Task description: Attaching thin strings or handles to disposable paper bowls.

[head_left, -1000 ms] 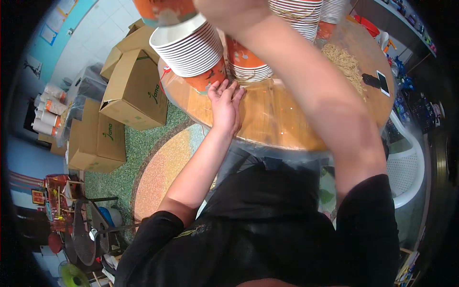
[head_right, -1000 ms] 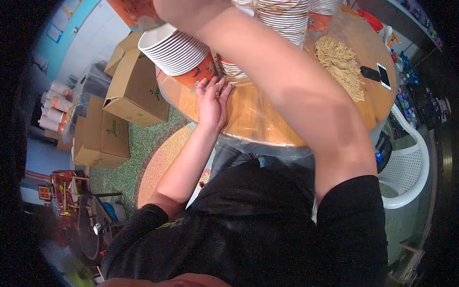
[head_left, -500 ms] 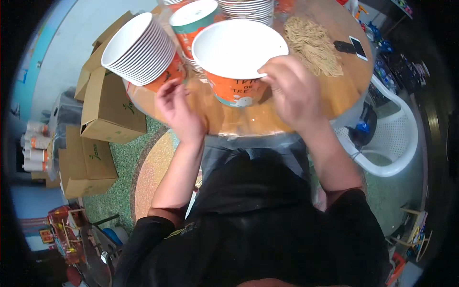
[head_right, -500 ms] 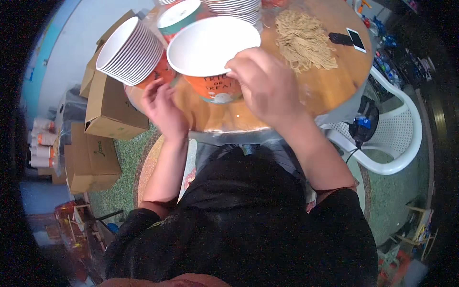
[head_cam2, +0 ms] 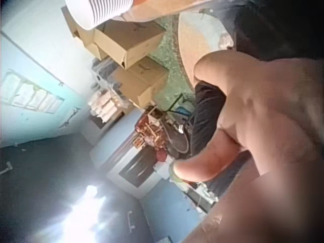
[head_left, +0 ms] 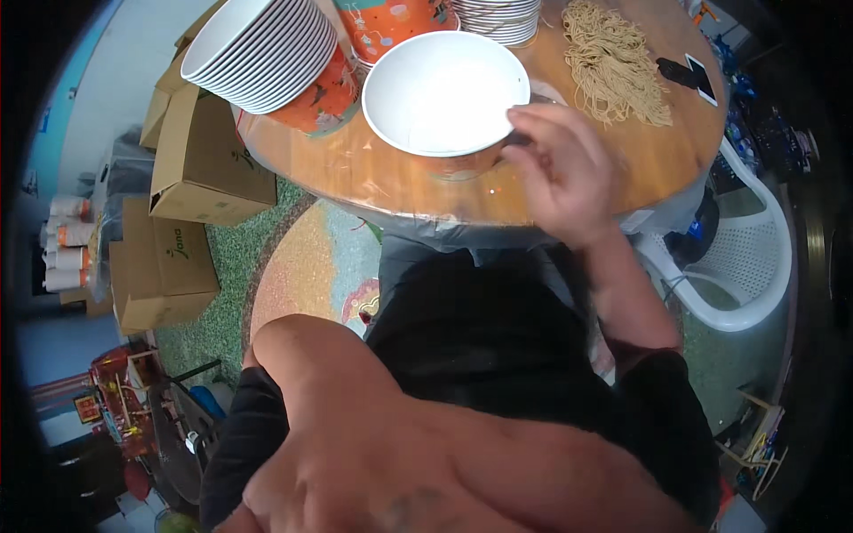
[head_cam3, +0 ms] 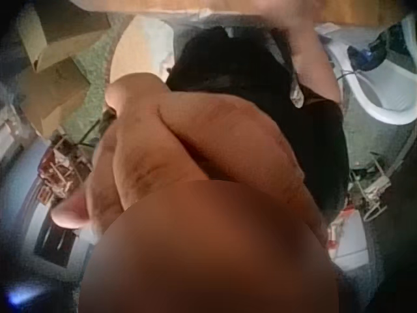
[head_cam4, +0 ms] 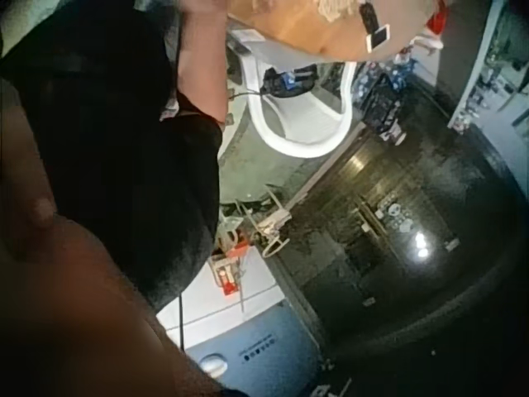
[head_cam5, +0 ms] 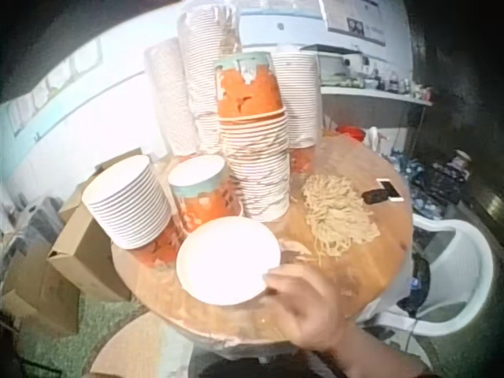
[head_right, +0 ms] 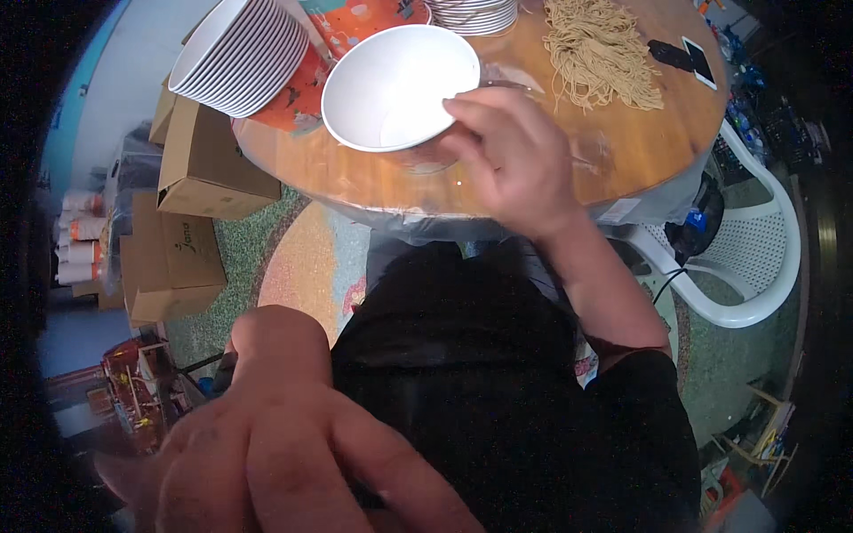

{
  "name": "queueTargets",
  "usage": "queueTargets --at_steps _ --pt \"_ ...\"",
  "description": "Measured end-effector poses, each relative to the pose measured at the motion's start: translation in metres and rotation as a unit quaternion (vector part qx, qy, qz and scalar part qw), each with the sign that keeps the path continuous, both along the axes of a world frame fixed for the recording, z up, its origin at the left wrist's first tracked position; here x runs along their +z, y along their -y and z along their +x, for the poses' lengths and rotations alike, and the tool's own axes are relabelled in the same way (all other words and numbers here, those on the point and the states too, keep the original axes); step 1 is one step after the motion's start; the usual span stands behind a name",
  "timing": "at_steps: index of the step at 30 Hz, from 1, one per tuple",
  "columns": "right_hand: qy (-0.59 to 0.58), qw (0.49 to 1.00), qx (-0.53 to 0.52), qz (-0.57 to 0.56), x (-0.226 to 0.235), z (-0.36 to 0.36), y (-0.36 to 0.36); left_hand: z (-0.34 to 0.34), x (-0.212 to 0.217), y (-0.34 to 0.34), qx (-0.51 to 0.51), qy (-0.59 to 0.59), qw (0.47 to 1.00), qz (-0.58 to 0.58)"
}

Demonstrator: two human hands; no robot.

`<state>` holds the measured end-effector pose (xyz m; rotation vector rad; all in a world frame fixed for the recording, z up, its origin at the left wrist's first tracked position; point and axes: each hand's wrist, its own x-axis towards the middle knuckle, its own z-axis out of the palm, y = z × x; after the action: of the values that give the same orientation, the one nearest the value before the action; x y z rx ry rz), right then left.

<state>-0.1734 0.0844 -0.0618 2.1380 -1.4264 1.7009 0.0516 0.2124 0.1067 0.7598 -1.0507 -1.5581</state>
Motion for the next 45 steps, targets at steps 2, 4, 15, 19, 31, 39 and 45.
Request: queueTargets --at_steps 2,4,15,19,31,39,45 --pt "-0.003 0.997 -0.071 0.013 -0.004 -0.021 -0.002 -0.001 -0.016 0.025 -0.042 -0.023 0.997 -0.066" --pt "-0.074 0.989 -0.107 0.073 -0.011 -0.055 0.006 0.003 -0.031 0.046 -0.073 -0.046 0.987 -0.133" --pt "-0.225 0.961 -0.146 0.064 -0.038 -0.15 0.061 0.007 -0.125 0.144 -0.073 0.228 0.85 -0.469" --pt "-0.318 0.923 -0.103 0.191 -0.039 -0.165 0.076 -0.009 -0.141 0.179 0.061 0.475 0.669 -0.569" --pt "-0.239 0.94 -0.036 0.24 -0.043 -0.17 0.056 0.022 -0.136 0.221 0.02 0.438 0.689 -0.577" --pt "-0.24 0.944 -0.03 0.226 -0.036 -0.167 0.064 0.01 -0.132 0.195 0.026 0.443 0.674 -0.59" --pt "-0.301 0.911 -0.058 0.276 -0.032 -0.166 0.063 0.01 -0.14 0.198 0.025 0.471 0.658 -0.587"
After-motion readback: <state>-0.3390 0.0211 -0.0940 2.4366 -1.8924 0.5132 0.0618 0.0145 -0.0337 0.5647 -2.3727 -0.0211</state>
